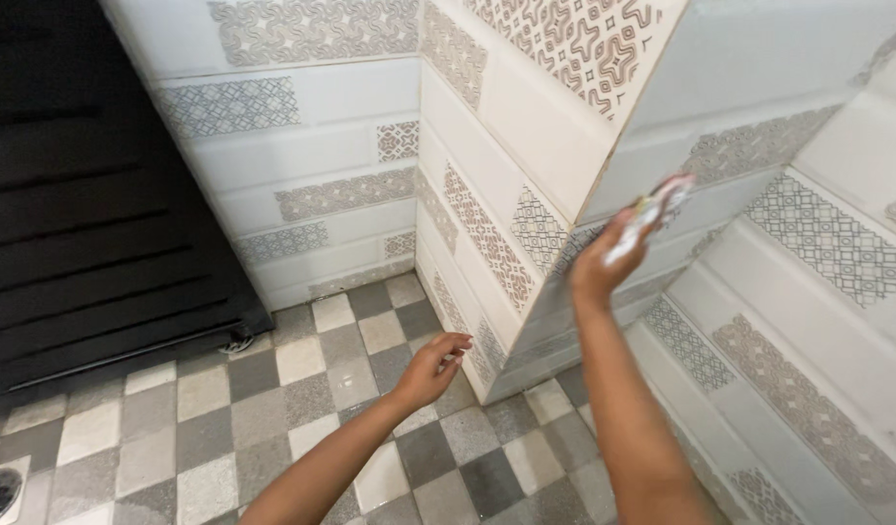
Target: The person cleans the bathroom wall tiles by scrubbing the tiled surfaces with a sponge and by hand.
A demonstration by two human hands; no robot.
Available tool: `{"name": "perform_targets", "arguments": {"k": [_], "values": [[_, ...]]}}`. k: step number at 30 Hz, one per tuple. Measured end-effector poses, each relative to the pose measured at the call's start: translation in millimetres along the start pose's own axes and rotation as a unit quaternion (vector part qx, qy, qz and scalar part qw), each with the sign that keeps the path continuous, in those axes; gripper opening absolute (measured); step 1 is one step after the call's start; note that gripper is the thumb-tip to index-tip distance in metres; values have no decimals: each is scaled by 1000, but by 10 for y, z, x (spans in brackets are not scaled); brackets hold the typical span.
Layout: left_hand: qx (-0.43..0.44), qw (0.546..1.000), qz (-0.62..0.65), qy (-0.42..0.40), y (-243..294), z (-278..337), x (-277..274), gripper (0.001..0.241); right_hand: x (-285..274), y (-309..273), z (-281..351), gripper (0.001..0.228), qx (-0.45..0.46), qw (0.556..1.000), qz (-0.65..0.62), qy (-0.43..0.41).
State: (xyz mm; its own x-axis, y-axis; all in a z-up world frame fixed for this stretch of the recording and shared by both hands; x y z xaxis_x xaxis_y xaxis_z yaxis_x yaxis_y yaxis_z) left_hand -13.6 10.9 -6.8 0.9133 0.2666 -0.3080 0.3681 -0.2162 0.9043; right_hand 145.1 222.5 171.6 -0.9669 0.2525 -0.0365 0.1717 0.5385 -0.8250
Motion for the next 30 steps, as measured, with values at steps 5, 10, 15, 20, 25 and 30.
{"name": "perform_targets", "arguments": {"k": [5,10,15,20,25,30], "values": [[22,999,-14,23,22,-130,22,29,44,185,398,58,-352,933,68,36],[42,998,-28,35,106,-133,48,30,-178,441,129,57,-434,891,128,37],[57,995,-31,78,172,-120,37,36,15,648,749,61,50,996,69,21],[48,995,-47,68,214,-136,110,35,127,560,913,53,-326,944,45,13],[71,993,-72,60,227,-67,21,35,-151,770,39,53,-203,978,37,16],[66,988,-90,111,85,-53,-30,34,-114,689,201,52,92,993,42,59]]}}
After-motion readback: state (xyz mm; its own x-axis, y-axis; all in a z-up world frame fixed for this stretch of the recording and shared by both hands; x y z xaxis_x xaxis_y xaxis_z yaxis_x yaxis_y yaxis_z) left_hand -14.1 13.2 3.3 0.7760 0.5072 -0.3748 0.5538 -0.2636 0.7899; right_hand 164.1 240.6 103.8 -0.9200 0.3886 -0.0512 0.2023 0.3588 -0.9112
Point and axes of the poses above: each hand's wrist, its own z-axis away from the middle knuckle, its own x-axis out of the palm, y = z × x, the point moved 1 cm from there along -z, towards the middle knuckle
